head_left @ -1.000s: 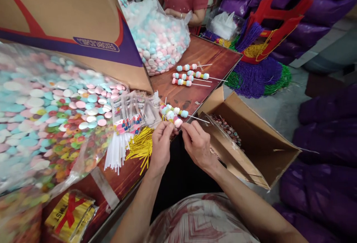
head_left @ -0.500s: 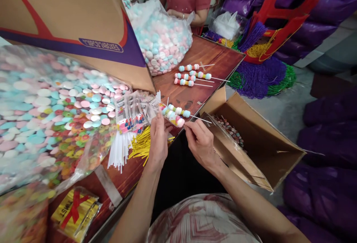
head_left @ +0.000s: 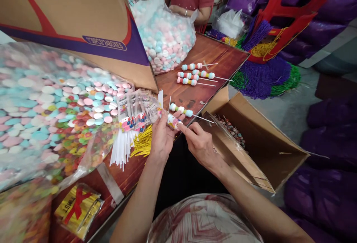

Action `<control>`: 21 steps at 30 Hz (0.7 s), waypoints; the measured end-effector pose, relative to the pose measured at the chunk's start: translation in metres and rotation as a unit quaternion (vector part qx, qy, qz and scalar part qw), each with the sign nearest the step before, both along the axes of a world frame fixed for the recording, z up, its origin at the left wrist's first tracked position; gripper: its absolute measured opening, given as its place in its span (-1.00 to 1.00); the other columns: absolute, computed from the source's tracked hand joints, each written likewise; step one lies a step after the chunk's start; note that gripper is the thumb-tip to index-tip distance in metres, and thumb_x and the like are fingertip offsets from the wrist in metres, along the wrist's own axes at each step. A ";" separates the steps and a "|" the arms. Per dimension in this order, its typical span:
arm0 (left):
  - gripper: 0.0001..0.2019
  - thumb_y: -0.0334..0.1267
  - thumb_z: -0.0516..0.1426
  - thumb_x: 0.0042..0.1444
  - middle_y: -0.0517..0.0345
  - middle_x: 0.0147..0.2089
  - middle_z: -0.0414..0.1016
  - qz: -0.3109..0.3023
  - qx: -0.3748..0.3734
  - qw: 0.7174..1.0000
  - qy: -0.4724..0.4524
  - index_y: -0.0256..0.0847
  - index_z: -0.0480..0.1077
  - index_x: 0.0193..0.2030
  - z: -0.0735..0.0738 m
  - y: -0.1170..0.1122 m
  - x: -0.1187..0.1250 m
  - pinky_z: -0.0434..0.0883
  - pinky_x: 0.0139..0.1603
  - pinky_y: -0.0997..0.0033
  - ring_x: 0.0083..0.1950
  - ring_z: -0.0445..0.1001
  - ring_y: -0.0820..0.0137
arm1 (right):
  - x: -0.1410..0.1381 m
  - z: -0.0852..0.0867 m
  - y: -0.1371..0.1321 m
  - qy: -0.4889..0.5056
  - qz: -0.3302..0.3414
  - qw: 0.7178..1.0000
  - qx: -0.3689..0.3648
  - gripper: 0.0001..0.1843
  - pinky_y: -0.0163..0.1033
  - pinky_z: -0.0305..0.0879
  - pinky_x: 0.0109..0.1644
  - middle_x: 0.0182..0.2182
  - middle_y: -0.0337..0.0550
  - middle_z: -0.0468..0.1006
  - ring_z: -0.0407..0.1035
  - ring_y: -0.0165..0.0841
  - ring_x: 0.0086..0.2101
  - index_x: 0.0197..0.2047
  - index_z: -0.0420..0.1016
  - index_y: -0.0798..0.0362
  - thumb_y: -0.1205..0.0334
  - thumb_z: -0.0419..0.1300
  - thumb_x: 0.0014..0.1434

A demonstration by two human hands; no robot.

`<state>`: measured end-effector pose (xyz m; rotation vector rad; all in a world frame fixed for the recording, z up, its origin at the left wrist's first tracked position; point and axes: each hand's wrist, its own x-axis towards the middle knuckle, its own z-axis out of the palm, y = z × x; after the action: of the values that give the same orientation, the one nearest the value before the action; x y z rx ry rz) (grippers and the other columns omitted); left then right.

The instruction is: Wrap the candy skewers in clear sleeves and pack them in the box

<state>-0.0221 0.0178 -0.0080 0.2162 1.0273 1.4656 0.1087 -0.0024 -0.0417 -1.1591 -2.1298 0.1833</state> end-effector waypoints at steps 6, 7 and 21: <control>-0.80 -0.13 0.04 0.35 -0.08 -0.15 0.64 -0.008 -0.001 1.000 -0.024 -0.21 0.34 -0.07 -0.002 -0.001 0.002 0.55 -0.02 0.18 -0.05 0.64 0.21 | 0.001 -0.003 -0.001 -0.005 0.005 1.000 0.012 -0.58 -0.48 0.25 -0.42 -0.38 -0.17 0.45 0.32 -0.51 -0.45 0.14 0.54 0.02 0.41 -0.05 0.39; -0.79 -0.13 0.05 0.35 -0.08 -0.17 0.64 -0.006 0.003 1.000 -0.018 -0.23 0.35 -0.09 -0.003 -0.002 0.003 0.55 -0.02 0.19 -0.04 0.63 0.21 | 0.000 -0.004 -0.002 -0.010 0.004 1.000 0.009 -0.56 -0.47 0.25 -0.43 -0.39 -0.17 0.45 0.32 -0.51 -0.45 0.16 0.53 0.02 0.42 -0.06 0.39; -0.71 -0.06 0.06 0.33 0.00 -0.27 0.63 -0.008 0.044 0.998 -0.034 -0.27 0.41 -0.21 -0.005 -0.002 0.003 0.52 0.05 0.17 -0.08 0.63 0.24 | 0.000 0.002 -0.004 0.191 0.041 0.978 -0.073 -0.62 -0.29 0.44 -0.20 -0.33 -0.09 0.56 0.46 -0.38 -0.34 0.15 0.51 0.07 0.41 0.02 0.36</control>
<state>-0.0186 0.0156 -0.0126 0.2349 0.9056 1.4958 0.1084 -0.0060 -0.0402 -1.0222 -1.8445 0.5634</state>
